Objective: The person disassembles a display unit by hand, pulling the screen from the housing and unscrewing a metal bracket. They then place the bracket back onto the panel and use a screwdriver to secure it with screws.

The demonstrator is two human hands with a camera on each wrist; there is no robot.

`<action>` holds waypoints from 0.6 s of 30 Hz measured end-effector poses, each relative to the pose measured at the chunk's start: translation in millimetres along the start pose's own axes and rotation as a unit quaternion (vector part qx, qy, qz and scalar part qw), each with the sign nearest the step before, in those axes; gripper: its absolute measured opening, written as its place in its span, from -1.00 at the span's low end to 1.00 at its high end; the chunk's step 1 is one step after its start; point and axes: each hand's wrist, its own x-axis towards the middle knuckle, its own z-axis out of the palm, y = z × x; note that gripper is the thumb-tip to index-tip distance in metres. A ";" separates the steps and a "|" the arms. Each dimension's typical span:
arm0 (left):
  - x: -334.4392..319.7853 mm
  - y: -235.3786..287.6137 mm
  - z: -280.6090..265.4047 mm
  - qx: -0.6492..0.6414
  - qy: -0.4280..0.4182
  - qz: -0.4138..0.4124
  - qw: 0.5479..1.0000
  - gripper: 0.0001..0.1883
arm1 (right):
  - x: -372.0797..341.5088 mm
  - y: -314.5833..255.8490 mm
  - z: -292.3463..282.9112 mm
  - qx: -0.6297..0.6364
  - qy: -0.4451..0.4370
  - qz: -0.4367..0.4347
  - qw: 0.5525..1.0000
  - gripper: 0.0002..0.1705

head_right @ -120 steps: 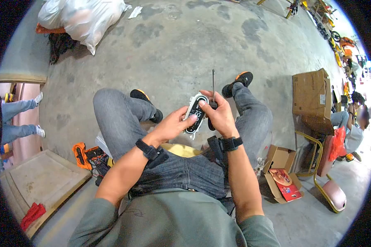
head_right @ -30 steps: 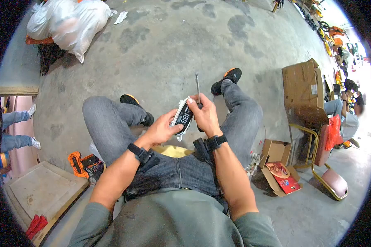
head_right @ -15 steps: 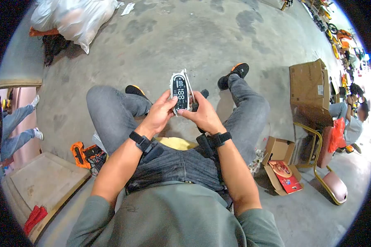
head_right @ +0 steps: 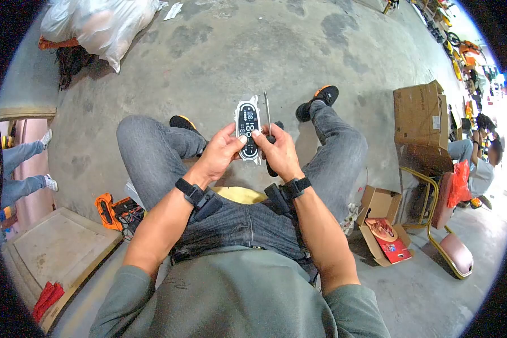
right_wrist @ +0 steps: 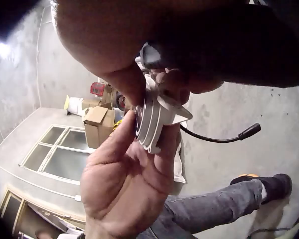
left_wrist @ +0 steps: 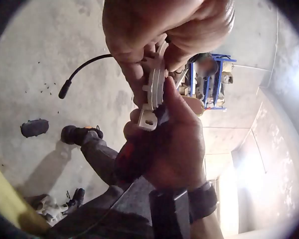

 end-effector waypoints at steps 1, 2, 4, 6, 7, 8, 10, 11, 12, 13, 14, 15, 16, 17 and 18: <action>-0.3 1.1 0.3 0.009 -0.004 0.001 1.000 -0.58 | 1.4 1.4 0.0 -0.012 0.012 -0.002 1.000 -0.68; -0.9 1.6 0.8 0.017 -0.008 0.002 1.000 -0.57 | 1.5 2.3 -0.2 -0.012 0.012 -0.003 1.000 -0.68; -3.1 6.4 4.1 0.018 -0.014 0.002 1.000 -0.56 | 0.7 0.7 0.4 0.006 0.018 -0.002 1.000 -0.70; -3.6 6.9 3.9 0.018 -0.020 0.001 1.000 -0.54 | 1.1 2.5 -0.1 0.005 0.020 -0.007 1.000 -0.69; -2.7 4.6 2.1 0.023 -0.029 0.002 0.999 -0.53 | 1.2 3.7 -0.3 0.005 0.023 -0.011 1.000 -0.67; -1.9 2.9 1.3 0.027 -0.038 0.004 0.999 -0.52 | 1.2 4.4 -0.4 0.005 0.023 -0.012 1.000 -0.67; -1.5 1.3 2.4 0.035 -0.044 0.003 0.998 -0.51 | 1.0 5.2 0.0 0.025 0.037 -0.004 0.999 -0.62; -1.4 1.0 2.7 0.041 -0.050 0.001 0.998 -0.50 | 1.0 4.5 0.4 0.025 0.037 -0.004 0.999 -0.62; -1.9 1.3 2.6 0.041 -0.050 0.001 0.998 -0.50 | 0.7 3.9 0.7 0.007 0.049 -0.008 0.999 -0.60; -2.8 1.7 2.5 0.038 -0.060 -0.001 0.998 -0.50 | 0.1 3.5 0.7 -0.010 0.062 -0.011 0.998 -0.58; -3.0 2.4 2.2 0.034 -0.069 -0.002 0.997 -0.50 | 0.7 3.5 0.5 -0.011 0.061 -0.012 0.998 -0.58; -2.8 1.3 1.7 0.034 -0.068 -0.002 0.997 -0.50 | 1.2 4.2 0.5 0.001 0.062 -0.002 0.998 -0.58; -2.1 -0.7 1.4 0.034 -0.076 0.004 0.997 -0.50 | 1.2 4.6 0.3 0.012 0.063 0.008 0.998 -0.58; -1.4 -1.7 1.4 0.033 -0.084 0.011 0.996 -0.50 | 0.8 3.9 -0.3 0.012 0.063 0.007 0.998 -0.58; -2.0 -0.9 2.5 0.034 -0.084 0.012 0.996 -0.50 | -0.1 2.8 -1.4 0.017 0.051 0.001 0.999 -0.57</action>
